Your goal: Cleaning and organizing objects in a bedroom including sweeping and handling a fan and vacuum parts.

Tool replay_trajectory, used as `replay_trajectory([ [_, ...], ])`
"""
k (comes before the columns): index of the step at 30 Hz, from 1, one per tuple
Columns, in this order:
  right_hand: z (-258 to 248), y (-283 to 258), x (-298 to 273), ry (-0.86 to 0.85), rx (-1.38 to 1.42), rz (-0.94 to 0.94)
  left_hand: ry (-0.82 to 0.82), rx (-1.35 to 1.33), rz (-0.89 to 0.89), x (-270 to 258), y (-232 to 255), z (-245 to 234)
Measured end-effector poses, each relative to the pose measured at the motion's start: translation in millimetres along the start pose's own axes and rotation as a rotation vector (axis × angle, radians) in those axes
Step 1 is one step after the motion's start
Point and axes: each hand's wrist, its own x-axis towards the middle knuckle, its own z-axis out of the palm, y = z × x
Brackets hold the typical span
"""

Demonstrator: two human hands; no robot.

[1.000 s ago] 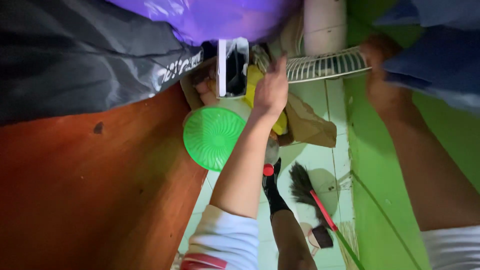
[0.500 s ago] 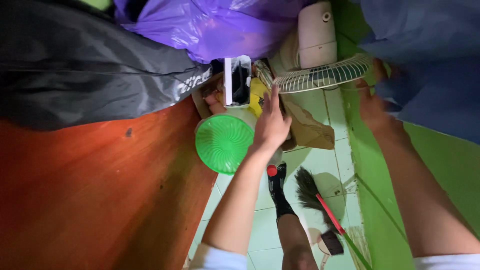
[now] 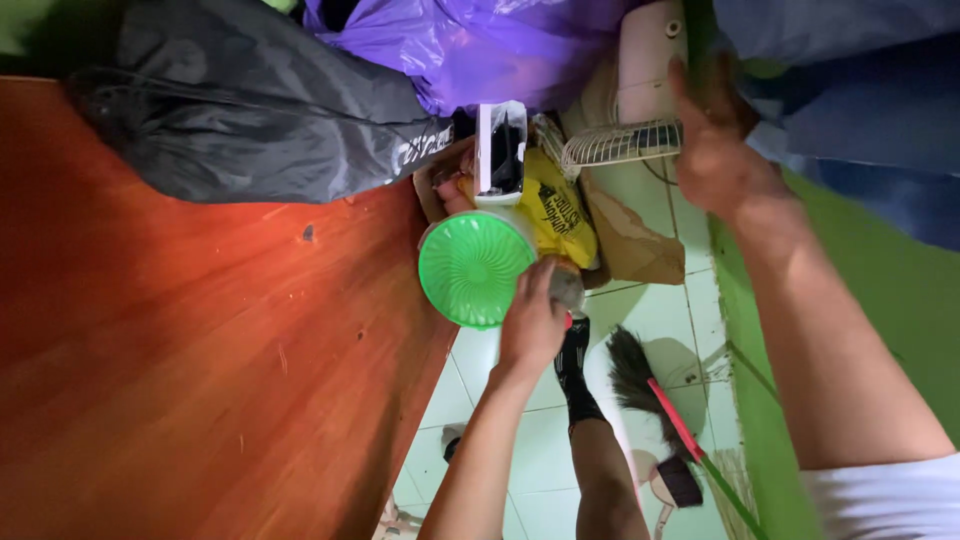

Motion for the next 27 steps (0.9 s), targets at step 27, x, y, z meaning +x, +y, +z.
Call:
replay_trajectory([
  [27,17,-101,-152,-0.040,0.424,0.324,-0.242,-0.103,-0.107,-75,-16,24],
])
